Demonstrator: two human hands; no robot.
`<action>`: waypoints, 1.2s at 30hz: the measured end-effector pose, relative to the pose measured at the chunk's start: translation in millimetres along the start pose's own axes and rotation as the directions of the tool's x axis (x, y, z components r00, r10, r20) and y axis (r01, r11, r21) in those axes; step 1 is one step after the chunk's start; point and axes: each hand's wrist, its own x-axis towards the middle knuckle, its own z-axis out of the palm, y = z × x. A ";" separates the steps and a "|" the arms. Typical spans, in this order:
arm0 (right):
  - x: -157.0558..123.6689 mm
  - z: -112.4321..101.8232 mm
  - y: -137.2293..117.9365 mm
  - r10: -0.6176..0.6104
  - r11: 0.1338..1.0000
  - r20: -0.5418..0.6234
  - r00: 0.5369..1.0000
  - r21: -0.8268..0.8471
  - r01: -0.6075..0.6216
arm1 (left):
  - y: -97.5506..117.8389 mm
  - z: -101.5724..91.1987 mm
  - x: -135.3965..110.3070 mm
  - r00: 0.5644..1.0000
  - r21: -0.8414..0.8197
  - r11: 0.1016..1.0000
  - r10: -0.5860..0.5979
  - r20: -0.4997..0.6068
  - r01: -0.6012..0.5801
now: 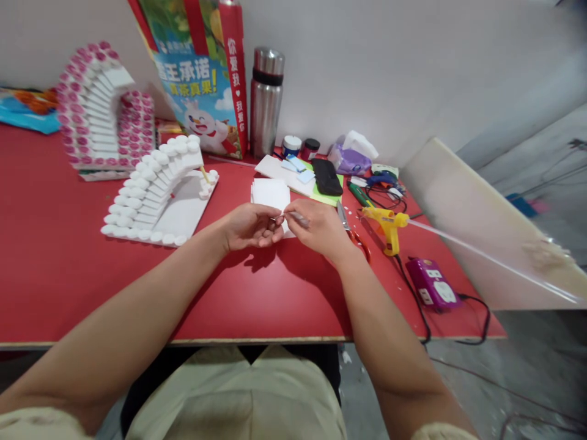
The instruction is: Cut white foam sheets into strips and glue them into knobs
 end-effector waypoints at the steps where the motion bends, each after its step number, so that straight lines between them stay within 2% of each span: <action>1: 0.4 0.0 0.5 0.009 1.000 -0.013 1.000 0.007 -0.009 | -1.1 0.8 0.5 1.000 0.025 0.999 0.029 -0.007 -0.029; 4: 1.9 -0.5 1.2 0.080 0.996 -0.048 0.996 0.054 -0.078 | -5.4 4.4 2.8 0.985 0.157 0.977 0.156 -0.071 -0.143; 7: 4.0 -0.7 0.1 0.203 0.971 -0.081 0.976 0.147 -0.190 | -8.5 8.1 3.6 0.936 0.372 0.890 0.329 -0.124 -0.263; 8: 4.9 -0.2 -0.7 0.239 0.958 -0.092 0.967 0.184 -0.219 | -8.9 9.1 3.3 0.909 0.472 0.829 0.397 -0.122 -0.299; 10: 6.8 2.0 -2.4 0.289 0.931 -0.117 0.950 0.264 -0.251 | -9.2 10.7 1.8 0.839 0.687 0.644 0.536 -0.092 -0.336; 12: 8.8 5.7 -4.0 0.328 0.896 -0.137 0.935 0.359 -0.262 | -9.6 12.2 0.5 0.746 0.848 0.417 0.665 -0.038 -0.329; 14: 10.3 10.1 -5.3 0.369 0.849 -0.139 0.919 0.453 -0.272 | -11.0 13.7 0.1 0.653 0.925 0.233 0.757 0.021 -0.300; 16: 11.0 14.2 -6.8 0.396 0.823 -0.142 0.907 0.493 -0.282 | -13.8 14.9 0.9 0.584 0.959 0.116 0.810 0.059 -0.257; 19: 10.7 18.9 -10.0 0.362 0.872 -0.193 0.912 0.416 -0.258 | -18.5 15.3 2.4 0.536 0.988 0.027 0.842 0.059 -0.151; 23: 9.3 23.1 -13.4 0.284 0.929 -0.227 0.932 0.304 -0.209 | -21.2 13.3 2.7 0.527 0.995 -0.102 0.846 0.083 0.006; 28: 8.3 25.3 -12.3 0.282 0.934 -0.240 0.929 0.291 -0.208 | -20.0 12.5 2.2 0.608 0.954 -0.277 0.779 0.153 0.115; 32: 8.8 26.3 -9.5 0.307 0.915 -0.256 0.917 0.343 -0.211 | -20.4 16.3 2.8 0.660 0.933 -0.326 0.735 0.152 0.149; 36: 10.0 26.7 -7.2 0.358 0.881 -0.270 0.894 0.414 -0.228 | -22.8 18.0 4.9 0.652 0.926 -0.341 0.741 0.159 0.162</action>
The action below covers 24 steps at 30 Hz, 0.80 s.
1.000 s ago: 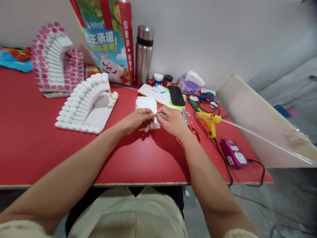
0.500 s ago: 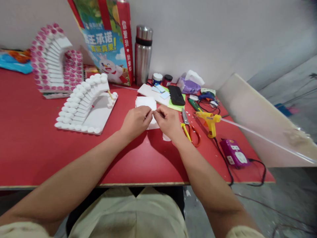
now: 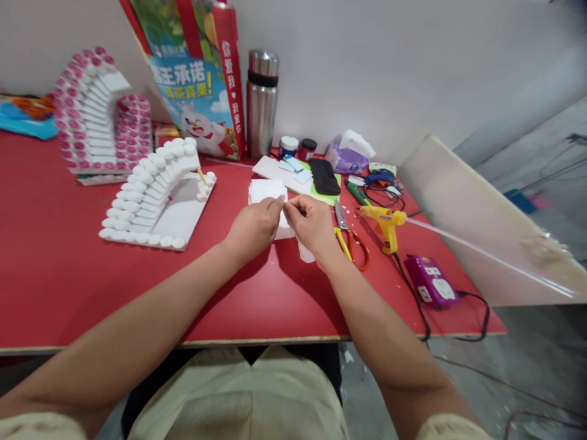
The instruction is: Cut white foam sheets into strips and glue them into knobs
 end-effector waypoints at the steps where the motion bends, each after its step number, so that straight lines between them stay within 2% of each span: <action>1: 0.4 0.0 0.3 0.007 1.000 -0.007 1.000 0.005 -0.007 | -0.4 1.3 -0.3 1.000 -0.004 1.000 0.004 -0.015 -0.004; 7: 2.3 -1.4 -0.1 0.040 0.997 -0.032 0.999 0.066 -0.037 | -4.1 8.5 -2.4 0.983 -0.149 0.986 0.044 -0.179 -0.072; 9: 2.3 -2.4 -2.1 0.041 0.997 -0.043 0.998 0.073 -0.038 | -2.5 7.3 -2.2 0.968 -0.268 0.959 0.023 -0.248 -0.092; 11: 2.0 -3.5 -4.4 0.032 0.996 -0.053 0.998 0.079 -0.028 | 0.2 4.2 -1.2 0.957 -0.436 0.896 -0.042 -0.286 -0.091; 15: 1.8 -5.8 -6.9 -0.018 0.995 -0.038 0.999 0.099 0.022 | 2.2 -0.4 1.6 0.954 -0.765 0.644 -0.227 -0.196 -0.003; 18: 2.3 -7.8 -5.5 -0.043 0.991 -0.006 0.999 0.127 0.043 | -0.7 1.5 3.4 0.955 -0.859 0.511 -0.269 -0.125 0.031; 21: 2.3 -9.0 -3.5 -0.047 0.992 0.020 0.999 0.118 0.044 | -4.1 4.5 4.3 0.962 -0.875 0.482 -0.256 -0.100 0.037; 24: 1.3 -8.2 -3.5 -0.066 0.993 0.039 0.997 0.100 0.062 | -5.5 5.3 4.0 0.966 -0.853 0.522 -0.228 -0.123 0.015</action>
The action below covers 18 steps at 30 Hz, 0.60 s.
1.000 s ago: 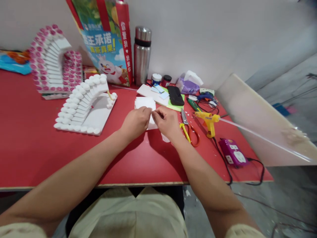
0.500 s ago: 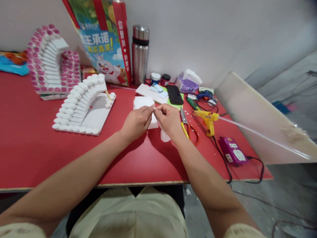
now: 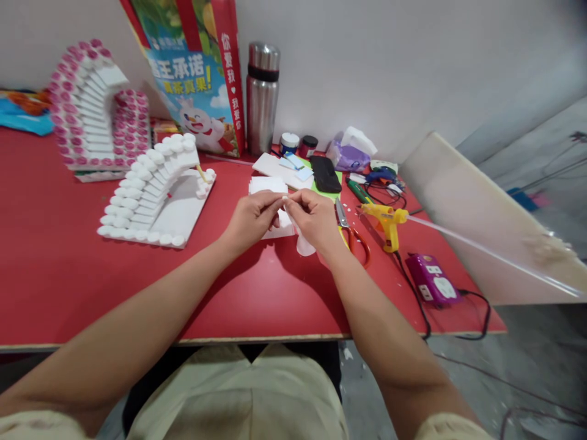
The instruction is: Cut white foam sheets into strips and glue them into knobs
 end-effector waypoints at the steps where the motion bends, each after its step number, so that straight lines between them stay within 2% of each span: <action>1: -0.3 0.7 -0.5 -0.008 1.000 0.006 1.000 -0.005 0.008 | 0.1 -0.2 -0.2 1.000 0.035 0.999 0.025 -0.004 -0.024; 5: 0.7 0.5 -2.3 0.007 1.000 0.013 1.000 0.017 -0.008 | 0.6 -1.0 -0.9 0.992 0.215 0.971 0.118 -0.038 -0.107; 7: 3.3 -3.8 -1.4 0.138 0.983 0.031 0.990 0.118 -0.141 | 0.1 -2.1 -0.4 0.989 0.260 0.958 0.139 -0.055 -0.120; 9: 6.6 -10.5 1.7 0.348 0.883 0.124 0.929 0.289 -0.369 | -0.5 -3.6 0.7 0.987 0.273 0.954 0.150 -0.061 -0.128; 11: 9.4 -17.0 5.8 0.481 0.702 0.288 0.828 0.439 -0.561 | -0.5 -4.9 1.6 0.986 0.269 0.953 0.157 -0.055 -0.137; 13: 10.5 -19.9 9.2 0.485 0.563 0.425 0.765 0.517 -0.644 | 0.3 -5.5 2.0 0.986 0.262 0.955 0.161 -0.050 -0.142; 15: 9.5 -17.9 9.8 0.433 0.510 0.491 0.755 0.557 -0.655 | 1.7 -5.5 1.7 0.986 0.255 0.957 0.159 -0.051 -0.141; 18: 5.7 -9.8 5.9 0.377 0.481 0.535 0.756 0.584 -0.654 | 3.5 -5.2 1.1 0.988 0.242 0.963 0.140 -0.058 -0.122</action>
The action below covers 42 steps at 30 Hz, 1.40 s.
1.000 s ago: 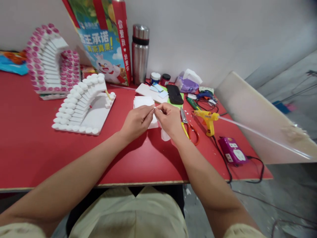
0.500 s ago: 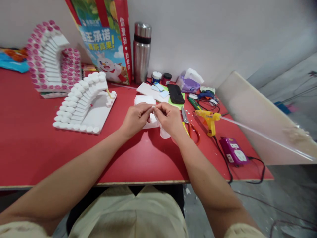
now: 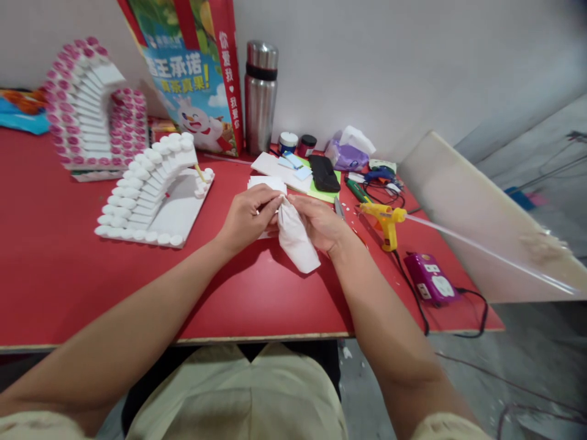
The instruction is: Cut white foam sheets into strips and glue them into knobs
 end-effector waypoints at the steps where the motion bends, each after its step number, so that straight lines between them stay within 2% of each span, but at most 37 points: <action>1: -0.2 2.9 1.3 0.002 1.000 0.018 1.000 0.016 -0.003 | 0.2 -0.2 0.0 1.000 -0.005 1.000 -0.012 0.000 0.012; 4: -0.4 7.6 2.7 0.008 0.998 0.031 0.999 0.063 -0.010 | -0.5 -1.0 0.7 0.999 -0.013 0.999 -0.041 -0.007 0.041; 7: 1.0 6.9 2.3 -0.019 0.999 -0.046 0.999 0.039 0.021 | -2.0 -1.5 1.4 0.999 0.003 0.999 -0.046 -0.011 0.046; 13: 3.3 8.2 3.9 -0.195 0.973 -0.183 0.963 -0.157 0.168 | -1.2 -0.5 0.2 0.998 0.005 0.998 -0.059 -0.016 0.059; 22: 4.1 13.3 7.4 -0.317 0.916 -0.218 0.923 -0.322 0.239 | -0.3 2.7 -2.3 0.988 -0.027 0.989 -0.149 -0.038 0.148; 24: 4.7 15.2 9.6 -0.361 0.887 -0.247 0.899 -0.389 0.249 | 0.3 3.1 -3.0 0.991 0.022 0.992 -0.127 -0.041 0.128; 27: 6.3 17.1 12.8 -0.442 0.820 -0.297 0.846 -0.516 0.247 | 1.1 3.9 -4.8 1.000 0.205 0.978 -0.028 0.000 0.027; 29: 7.1 17.3 13.7 -0.494 0.763 -0.314 0.811 -0.603 0.231 | 1.6 4.8 -6.0 0.996 0.361 0.930 0.039 0.078 -0.065; 31: 7.2 17.1 13.1 -0.509 0.742 -0.333 0.794 -0.638 0.208 | 2.2 5.7 -6.6 0.982 0.490 0.860 0.064 0.178 -0.145; 34: 6.1 17.8 10.2 -0.449 0.802 -0.368 0.814 -0.568 0.185 | 3.9 6.0 -6.3 0.961 0.617 0.757 0.050 0.271 -0.214; 37: 4.4 19.1 8.5 -0.376 0.870 -0.351 0.858 -0.452 0.197 | 6.0 4.7 -5.6 0.960 0.686 0.688 0.054 0.276 -0.236; 40: 4.3 17.8 9.8 -0.355 0.895 -0.327 0.876 -0.389 0.217 | 7.3 3.3 -5.5 0.956 0.702 0.665 0.068 0.284 -0.256; 42: 5.8 14.9 11.8 -0.354 0.899 -0.323 0.877 -0.376 0.224 | 7.3 3.2 -5.9 0.955 0.686 0.683 0.059 0.291 -0.252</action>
